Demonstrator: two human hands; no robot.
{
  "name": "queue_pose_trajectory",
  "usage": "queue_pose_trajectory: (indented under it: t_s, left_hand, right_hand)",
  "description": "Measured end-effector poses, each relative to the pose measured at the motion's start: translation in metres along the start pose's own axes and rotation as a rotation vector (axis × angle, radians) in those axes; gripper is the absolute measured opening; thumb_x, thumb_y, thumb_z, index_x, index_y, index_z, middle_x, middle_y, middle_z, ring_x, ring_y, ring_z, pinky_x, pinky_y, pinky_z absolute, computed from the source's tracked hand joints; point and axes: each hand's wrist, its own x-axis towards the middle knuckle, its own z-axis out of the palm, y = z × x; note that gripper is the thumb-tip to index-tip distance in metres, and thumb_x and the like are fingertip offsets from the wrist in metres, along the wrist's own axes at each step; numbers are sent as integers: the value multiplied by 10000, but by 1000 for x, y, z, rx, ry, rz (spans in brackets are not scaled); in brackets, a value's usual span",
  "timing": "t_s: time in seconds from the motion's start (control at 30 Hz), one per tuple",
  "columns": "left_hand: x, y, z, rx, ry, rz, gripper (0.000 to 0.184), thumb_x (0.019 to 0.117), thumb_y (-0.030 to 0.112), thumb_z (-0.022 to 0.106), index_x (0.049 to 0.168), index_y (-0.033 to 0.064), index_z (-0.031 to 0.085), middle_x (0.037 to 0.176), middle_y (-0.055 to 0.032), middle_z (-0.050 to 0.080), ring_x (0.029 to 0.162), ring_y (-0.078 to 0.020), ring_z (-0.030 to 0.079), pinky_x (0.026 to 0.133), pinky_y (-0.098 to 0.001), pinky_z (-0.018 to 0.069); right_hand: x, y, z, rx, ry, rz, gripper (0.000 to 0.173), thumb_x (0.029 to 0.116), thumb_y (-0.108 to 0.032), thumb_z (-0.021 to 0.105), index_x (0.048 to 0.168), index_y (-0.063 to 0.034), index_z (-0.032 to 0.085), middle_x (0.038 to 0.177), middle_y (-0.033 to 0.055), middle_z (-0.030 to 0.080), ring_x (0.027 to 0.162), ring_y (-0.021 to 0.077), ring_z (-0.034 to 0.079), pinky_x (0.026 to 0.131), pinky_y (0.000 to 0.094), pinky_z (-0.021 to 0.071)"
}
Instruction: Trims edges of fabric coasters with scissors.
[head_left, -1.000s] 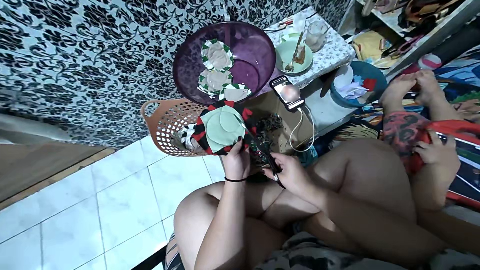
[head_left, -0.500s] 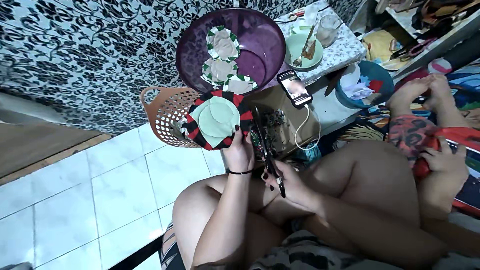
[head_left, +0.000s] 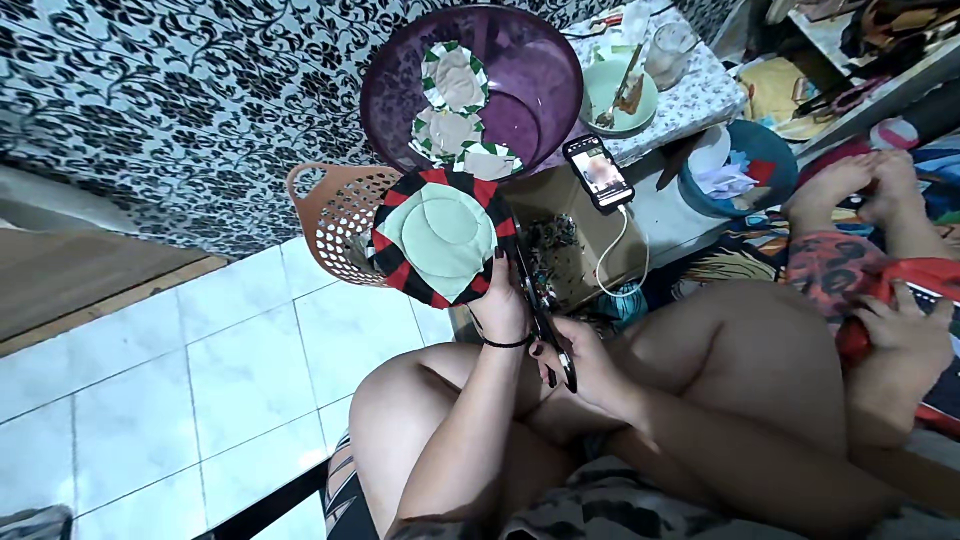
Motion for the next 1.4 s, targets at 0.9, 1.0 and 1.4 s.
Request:
queue_pose_trajectory:
  t_s: [0.9,1.0,1.4]
  left_hand:
    - [-5,-2,1,-10,55,16,238,1002,-13,573,1226,51,526,1088,-64,655,1030,-169,666,939,-385,577]
    - [-6,-2,2,-19,43,15,216,1007,-4,565,1211,58,532,1065,-56,659,1010,-159,668,936,-368,573]
    - [0,5,1,5,64,34,290,1010,38,596,1284,34,502,1145,-90,641,1080,-192,650,968,-408,561]
  right_hand:
    - [-5,-3,4,63,49,70,292,953,-272,722,1084,-28,631,691,-43,581,474,16,528,460,189,503]
    - [-5,-3,4,69,63,59,251,948,-254,727,1042,-42,630,656,-53,566,446,14,511,437,185,488]
    - [-3,1,1,74,-7,41,372,944,-276,719,1156,6,601,717,-30,587,513,26,556,502,200,525]
